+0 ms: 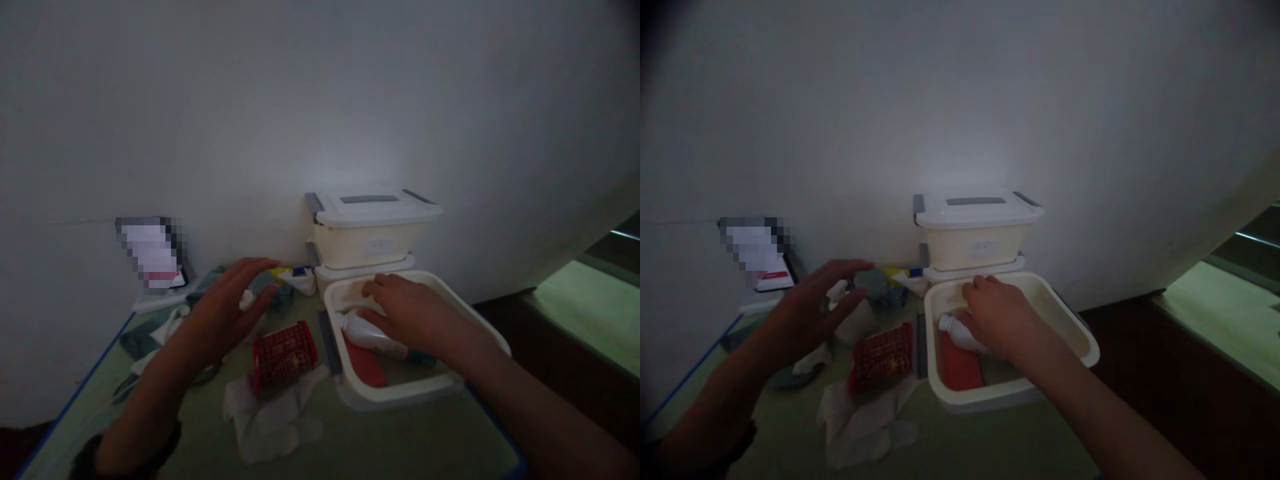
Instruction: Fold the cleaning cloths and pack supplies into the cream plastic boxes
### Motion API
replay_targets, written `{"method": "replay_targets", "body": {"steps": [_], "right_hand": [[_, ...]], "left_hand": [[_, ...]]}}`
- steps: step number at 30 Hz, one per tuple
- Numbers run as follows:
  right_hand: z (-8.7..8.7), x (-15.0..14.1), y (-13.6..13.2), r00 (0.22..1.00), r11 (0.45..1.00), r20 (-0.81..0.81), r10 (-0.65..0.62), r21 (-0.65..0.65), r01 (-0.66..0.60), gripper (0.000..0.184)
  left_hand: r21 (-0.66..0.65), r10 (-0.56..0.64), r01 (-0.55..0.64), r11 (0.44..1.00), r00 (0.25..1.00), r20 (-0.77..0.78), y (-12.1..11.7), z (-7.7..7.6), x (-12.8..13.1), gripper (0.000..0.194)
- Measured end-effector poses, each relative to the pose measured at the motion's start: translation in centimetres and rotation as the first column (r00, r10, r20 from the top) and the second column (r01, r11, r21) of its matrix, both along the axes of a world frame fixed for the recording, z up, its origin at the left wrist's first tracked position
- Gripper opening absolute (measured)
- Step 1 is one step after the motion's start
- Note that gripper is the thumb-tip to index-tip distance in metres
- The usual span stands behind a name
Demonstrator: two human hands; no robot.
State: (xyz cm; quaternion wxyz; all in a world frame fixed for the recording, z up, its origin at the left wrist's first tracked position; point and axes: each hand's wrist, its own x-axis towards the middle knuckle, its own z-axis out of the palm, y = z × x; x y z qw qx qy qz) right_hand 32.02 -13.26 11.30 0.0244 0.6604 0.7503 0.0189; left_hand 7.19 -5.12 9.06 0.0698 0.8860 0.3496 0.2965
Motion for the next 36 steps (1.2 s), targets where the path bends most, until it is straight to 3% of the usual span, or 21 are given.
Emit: {"method": "replay_targets", "body": {"steps": [2, 7, 14, 21, 25, 30, 36], "right_hand": [[0.6, -1.8, -0.1, 0.998, 0.998, -0.058, 0.024, 0.054, -0.021, 0.028], [0.4, -5.7, 0.2, 0.977, 0.990, -0.179, 0.116, 0.101, -0.099, 0.022], [-0.9, -8.8, 1.0, 0.974, 0.987, -0.167, 0.150, 0.075, -0.140, 0.025], [-2.6, -9.3, 1.4, 0.970, 0.991, -0.203, 0.135, 0.048, -0.128, 0.028], [-3.6, -8.9, 0.9, 0.985, 0.994, -0.159, 0.073, 0.086, -0.059, 0.032], [-3.3, -8.8, 0.5, 0.976, 0.981, -0.103, 0.192, 0.017, -0.191, 0.033], [-3.2, -9.2, 0.2, 0.971, 0.973, -0.056, 0.232, 0.018, -0.231, 0.037]], "left_hand": [[0.047, 0.083, -0.082, 0.996, 0.996, -0.031, 0.7, -0.8, -1.9, 0.040], [-0.135, 0.107, -0.125, 0.983, 0.986, -0.130, 1.7, -3.1, -4.6, 0.042], [-0.323, 0.079, -0.111, 0.940, 0.991, -0.111, 2.0, -2.0, -6.3, 0.033], [-0.320, 0.022, -0.065, 0.945, 0.990, -0.138, 2.1, -2.7, -6.5, 0.044], [-0.327, -0.001, -0.050, 0.944, 0.988, -0.156, 2.1, -2.8, -6.5, 0.045], [-0.315, -0.008, -0.035, 0.949, 0.991, -0.136, 2.7, -3.1, -6.6, 0.041], [-0.325, -0.028, 0.001, 0.946, 0.996, -0.080, 2.9, -3.5, -6.6, 0.043]]}}
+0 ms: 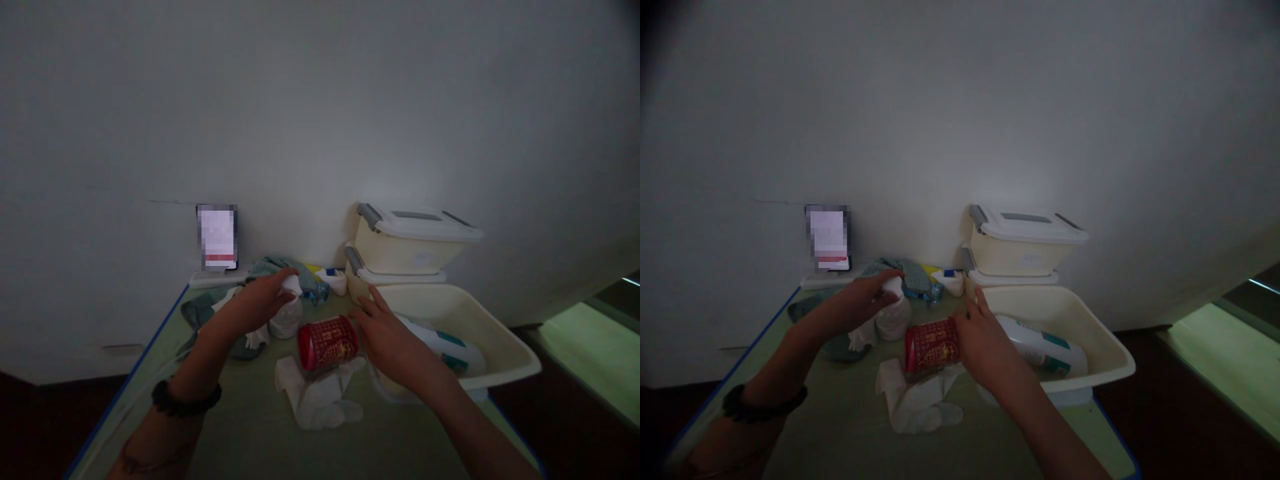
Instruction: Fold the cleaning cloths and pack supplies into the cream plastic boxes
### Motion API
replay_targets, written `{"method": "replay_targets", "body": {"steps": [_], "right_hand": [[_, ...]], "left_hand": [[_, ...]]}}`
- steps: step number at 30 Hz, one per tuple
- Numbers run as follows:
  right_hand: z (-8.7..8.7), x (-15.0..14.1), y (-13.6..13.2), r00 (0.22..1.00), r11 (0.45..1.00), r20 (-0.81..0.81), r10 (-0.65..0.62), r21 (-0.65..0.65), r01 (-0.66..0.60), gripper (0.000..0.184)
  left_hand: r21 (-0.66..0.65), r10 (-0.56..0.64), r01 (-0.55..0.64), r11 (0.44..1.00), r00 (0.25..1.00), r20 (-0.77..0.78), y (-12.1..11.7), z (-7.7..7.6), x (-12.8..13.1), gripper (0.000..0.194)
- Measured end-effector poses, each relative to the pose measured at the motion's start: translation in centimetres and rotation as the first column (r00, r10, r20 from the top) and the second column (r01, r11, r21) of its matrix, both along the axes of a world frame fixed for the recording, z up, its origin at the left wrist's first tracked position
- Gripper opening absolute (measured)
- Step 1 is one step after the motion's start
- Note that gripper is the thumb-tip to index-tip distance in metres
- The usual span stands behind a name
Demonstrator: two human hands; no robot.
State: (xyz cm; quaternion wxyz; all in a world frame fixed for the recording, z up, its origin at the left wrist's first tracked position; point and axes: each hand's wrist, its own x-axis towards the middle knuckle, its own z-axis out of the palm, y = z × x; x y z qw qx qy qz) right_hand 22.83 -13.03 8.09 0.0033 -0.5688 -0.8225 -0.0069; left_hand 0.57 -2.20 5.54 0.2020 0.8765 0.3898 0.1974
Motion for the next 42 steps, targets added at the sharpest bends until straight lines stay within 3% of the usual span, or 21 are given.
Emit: {"method": "replay_targets", "body": {"steps": [6, 10, 16, 20, 24, 27, 33, 37, 42], "right_hand": [[-0.5, -2.0, -0.3, 0.983, 0.980, -0.003, -0.186, 0.066, 0.185, 0.031], [-0.7, -4.9, 0.2, 0.988, 0.997, -0.128, -0.083, -0.007, 0.083, 0.035], [-1.7, -6.1, 3.6, 0.960, 0.993, -0.254, -0.121, -0.043, 0.114, 0.036], [-1.3, -6.1, 5.7, 0.955, 0.989, -0.283, -0.091, -0.135, 0.054, 0.026], [-0.5, -6.4, 6.5, 0.939, 0.987, -0.336, -0.068, -0.158, 0.015, 0.031], [0.2, -6.7, 6.2, 0.924, 0.989, -0.373, -0.083, -0.147, 0.029, 0.038], [1.6, -8.2, 4.9, 0.894, 0.989, -0.423, -0.145, -0.099, 0.114, 0.035], [0.8, -9.5, 5.4, 0.865, 0.982, -0.465, -0.190, -0.073, 0.176, 0.040], [-0.3, -9.9, 6.2, 0.812, 0.973, -0.548, -0.201, -0.018, 0.229, 0.030]], "left_hand": [[-0.036, 0.021, -0.022, 0.999, 1.000, -0.022, -0.4, 0.5, 0.3, 0.044], [-0.087, 0.033, -0.035, 0.996, 0.999, -0.018, -0.2, 0.7, 0.2, 0.048], [-0.165, 0.056, -0.055, 0.985, 0.998, 0.000, 0.3, 0.8, 0.0, 0.055], [-0.165, 0.087, -0.088, 0.982, 0.996, -0.014, 0.4, 1.2, -0.3, 0.038], [-0.286, -0.013, 0.038, 0.957, 0.996, 0.087, 0.1, 1.4, -1.0, 0.027], [-0.319, -0.007, 0.030, 0.947, 0.997, 0.074, -0.1, 1.2, -1.5, 0.031], [-0.346, -0.055, 0.065, 0.936, 0.998, 0.039, 0.0, 1.0, -1.7, 0.029], [-0.377, -0.072, 0.109, 0.920, 0.991, 0.110, 0.7, 0.0, -1.7, 0.025], [-0.449, -0.049, 0.114, 0.886, 0.987, 0.153, 1.4, -1.2, -2.2, 0.027]]}}
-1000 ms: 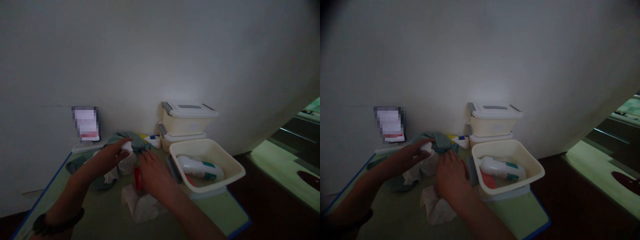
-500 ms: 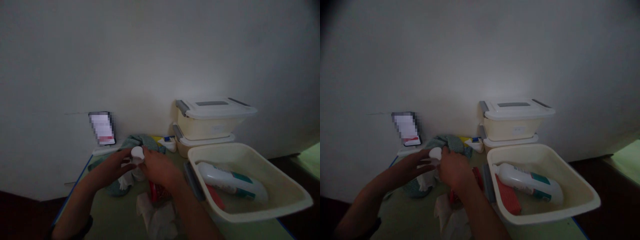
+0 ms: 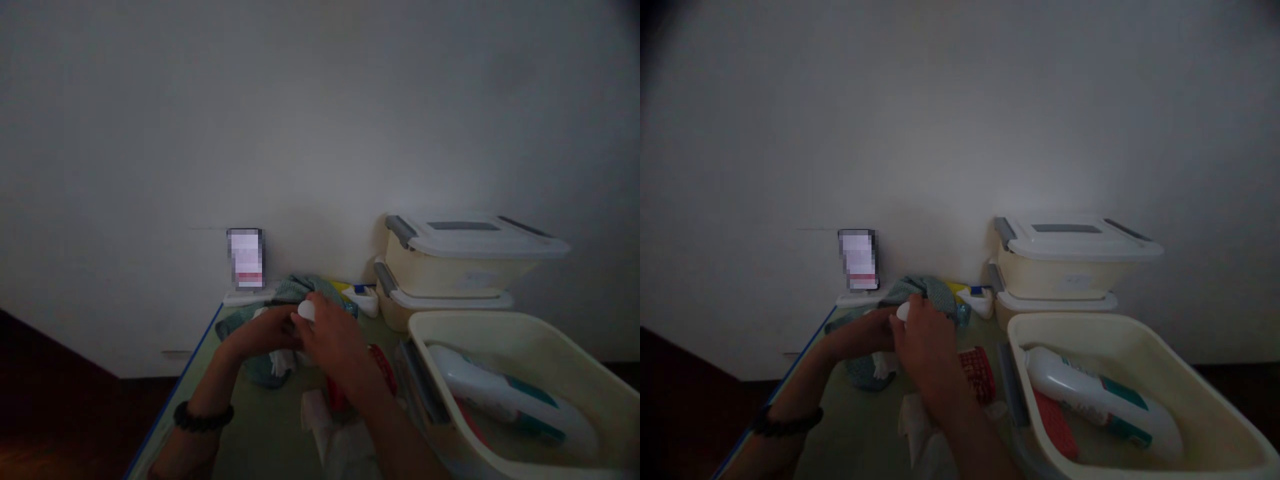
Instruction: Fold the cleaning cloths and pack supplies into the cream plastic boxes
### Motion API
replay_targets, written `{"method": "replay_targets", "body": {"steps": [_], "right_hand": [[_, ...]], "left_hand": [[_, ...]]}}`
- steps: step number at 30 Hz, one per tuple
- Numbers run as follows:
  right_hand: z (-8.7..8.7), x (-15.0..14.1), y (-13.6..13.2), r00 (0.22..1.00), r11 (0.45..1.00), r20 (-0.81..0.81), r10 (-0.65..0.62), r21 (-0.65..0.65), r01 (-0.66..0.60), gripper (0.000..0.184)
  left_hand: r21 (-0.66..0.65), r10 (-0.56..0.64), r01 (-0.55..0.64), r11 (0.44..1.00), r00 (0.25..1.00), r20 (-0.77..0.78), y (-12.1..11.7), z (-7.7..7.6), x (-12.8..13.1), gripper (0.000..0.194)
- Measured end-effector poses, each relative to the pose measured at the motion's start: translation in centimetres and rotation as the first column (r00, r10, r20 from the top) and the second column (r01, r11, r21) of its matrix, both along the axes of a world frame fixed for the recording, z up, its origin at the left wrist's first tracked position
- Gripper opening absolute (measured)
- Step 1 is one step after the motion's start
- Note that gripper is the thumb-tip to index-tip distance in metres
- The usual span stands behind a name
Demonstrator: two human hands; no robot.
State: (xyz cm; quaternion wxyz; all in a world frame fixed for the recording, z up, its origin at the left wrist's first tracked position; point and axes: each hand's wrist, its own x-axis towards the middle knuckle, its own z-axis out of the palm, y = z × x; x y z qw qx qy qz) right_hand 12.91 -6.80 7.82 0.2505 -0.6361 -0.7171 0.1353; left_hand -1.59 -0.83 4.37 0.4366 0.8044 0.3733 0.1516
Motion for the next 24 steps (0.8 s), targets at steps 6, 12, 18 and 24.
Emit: {"method": "replay_targets", "body": {"steps": [6, 12, 18, 24], "right_hand": [[2.6, 1.4, -2.3, 0.929, 0.965, -0.370, 0.032, 0.255, 0.068, 0.031], [4.0, 2.0, -4.0, 0.623, 0.960, -0.776, 0.099, 0.240, 0.146, 0.031], [4.1, 2.4, -4.4, 0.841, 0.964, -0.528, 0.119, 0.263, 0.029, 0.019], [4.2, 1.6, -5.4, 0.933, 0.933, -0.286, 0.216, 0.343, -0.111, 0.009]], "left_hand": [[-0.042, -0.097, 0.114, 0.993, 0.953, 0.289, -0.8, 1.7, -1.2, 0.064], [-0.190, 0.017, 0.147, 0.971, 0.746, 0.665, -1.5, 1.9, -1.6, 0.080], [-0.341, 0.358, -0.126, 0.931, 0.489, 0.796, -1.5, 2.9, -0.2, 0.058], [-0.474, 0.548, -0.295, 0.830, 0.270, 0.792, -2.8, 5.5, 0.7, 0.033]]}}
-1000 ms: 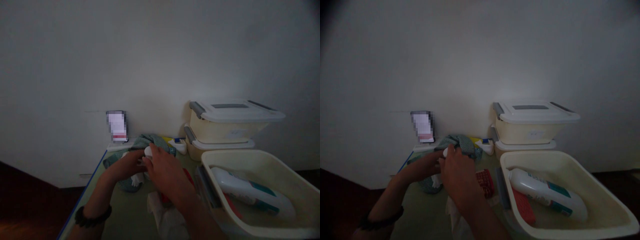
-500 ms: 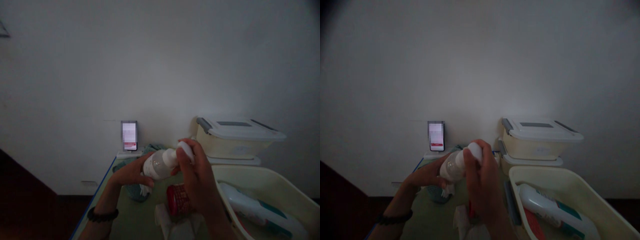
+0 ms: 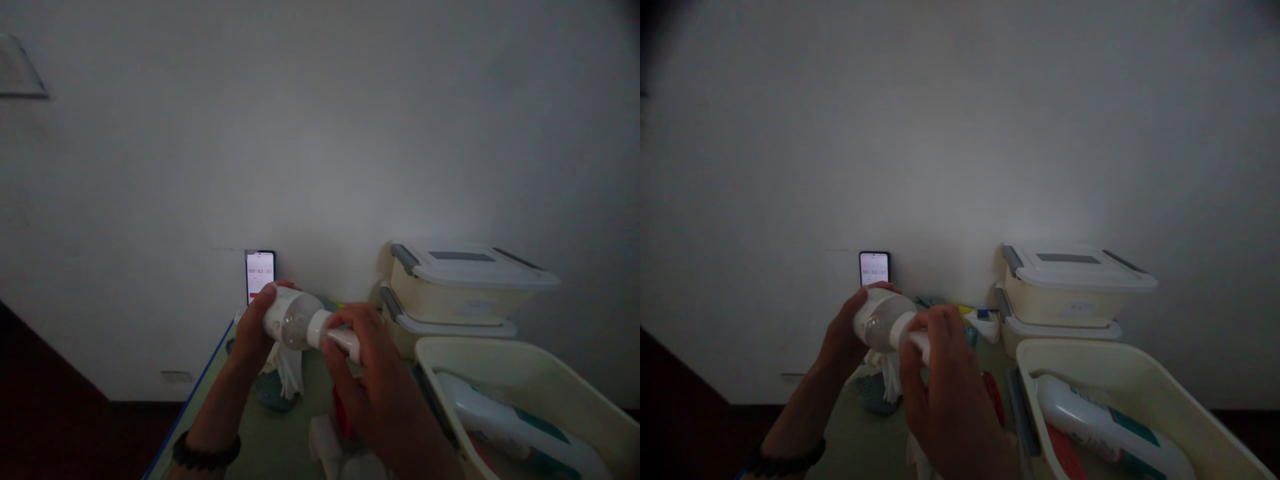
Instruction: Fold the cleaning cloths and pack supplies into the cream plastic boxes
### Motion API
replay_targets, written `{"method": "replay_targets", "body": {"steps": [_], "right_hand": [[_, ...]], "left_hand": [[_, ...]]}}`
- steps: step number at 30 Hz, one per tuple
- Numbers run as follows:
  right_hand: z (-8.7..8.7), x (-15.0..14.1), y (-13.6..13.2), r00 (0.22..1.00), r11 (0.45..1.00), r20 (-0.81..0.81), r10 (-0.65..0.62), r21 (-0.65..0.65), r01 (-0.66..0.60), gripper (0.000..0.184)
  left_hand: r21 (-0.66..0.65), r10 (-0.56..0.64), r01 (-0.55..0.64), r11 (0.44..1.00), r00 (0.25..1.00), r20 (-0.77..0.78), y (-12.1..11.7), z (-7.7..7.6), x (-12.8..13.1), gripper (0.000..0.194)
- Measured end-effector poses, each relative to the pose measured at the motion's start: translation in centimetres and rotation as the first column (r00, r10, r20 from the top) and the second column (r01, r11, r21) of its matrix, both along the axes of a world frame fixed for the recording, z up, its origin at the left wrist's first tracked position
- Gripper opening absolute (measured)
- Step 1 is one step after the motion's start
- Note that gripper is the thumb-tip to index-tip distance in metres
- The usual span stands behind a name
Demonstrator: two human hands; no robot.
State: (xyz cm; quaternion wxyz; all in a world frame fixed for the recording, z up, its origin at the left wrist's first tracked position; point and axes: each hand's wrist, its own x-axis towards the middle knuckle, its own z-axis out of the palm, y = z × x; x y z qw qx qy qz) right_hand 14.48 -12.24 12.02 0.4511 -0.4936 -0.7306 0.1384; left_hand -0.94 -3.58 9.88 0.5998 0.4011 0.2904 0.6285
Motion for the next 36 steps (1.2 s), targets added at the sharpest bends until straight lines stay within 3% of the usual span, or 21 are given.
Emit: {"method": "replay_targets", "body": {"steps": [4, 7, 13, 16, 20, 22, 25, 27, 28, 32, 36], "right_hand": [[0.0, 0.0, 0.1, 0.997, 0.995, 0.020, -0.076, 0.065, 0.075, 0.026], [-0.4, 0.5, 0.7, 0.979, 0.986, 0.139, -0.151, 0.093, 0.139, 0.040], [-0.8, 0.8, 1.4, 0.848, 0.937, 0.403, -0.345, 0.100, 0.333, 0.035], [-0.5, 0.5, 1.1, 0.836, 0.947, 0.461, -0.298, 0.029, 0.321, 0.047], [0.0, 0.5, 0.8, 0.884, 0.975, 0.428, -0.190, -0.020, 0.219, 0.073], [0.0, 0.7, 0.9, 0.892, 0.984, 0.423, -0.159, -0.008, 0.179, 0.075], [-0.3, 1.1, 1.4, 0.864, 0.975, 0.451, -0.222, 0.074, 0.212, 0.068], [-0.6, 1.4, 1.7, 0.847, 0.965, 0.464, -0.262, 0.155, 0.213, 0.066], [-0.7, 1.4, 1.8, 0.847, 0.962, 0.460, -0.266, 0.186, 0.200, 0.065], [-0.7, 0.9, 1.8, 0.893, 0.970, 0.394, -0.218, 0.187, 0.154, 0.063], [-0.3, 0.3, 1.0, 0.938, 0.994, 0.341, -0.068, -0.058, 0.094, 0.046]], "left_hand": [[0.066, 0.032, -0.029, 0.997, 0.999, -0.042, -0.5, 0.4, 0.2, 0.031], [0.151, 0.117, -0.106, 0.983, 0.991, -0.067, -0.5, -0.1, 0.5, 0.028], [0.375, 0.296, -0.193, 0.907, 0.924, -0.241, -1.7, -1.0, 2.0, 0.025], [0.490, 0.318, -0.134, 0.861, 0.895, -0.312, -3.0, -0.4, 2.2, 0.024], [0.613, 0.359, -0.077, 0.786, 0.864, -0.352, -4.2, 0.9, 1.3, 0.023], [0.576, 0.332, -0.032, 0.817, 0.843, -0.424, -4.4, 1.4, 0.6, 0.026], [0.327, 0.077, 0.159, 0.932, 0.793, -0.604, -4.6, 1.8, -0.2, 0.041], [0.196, -0.070, 0.261, 0.945, 0.748, -0.660, -4.7, 1.8, -0.6, 0.051], [0.183, -0.086, 0.274, 0.944, 0.740, -0.667, -4.8, 1.8, -0.8, 0.053], [0.297, 0.043, 0.186, 0.937, 0.782, -0.622, -4.9, 2.0, -1.1, 0.050], [0.411, 0.168, 0.108, 0.905, 0.797, -0.580, -4.6, 2.0, -1.3, 0.045]]}}
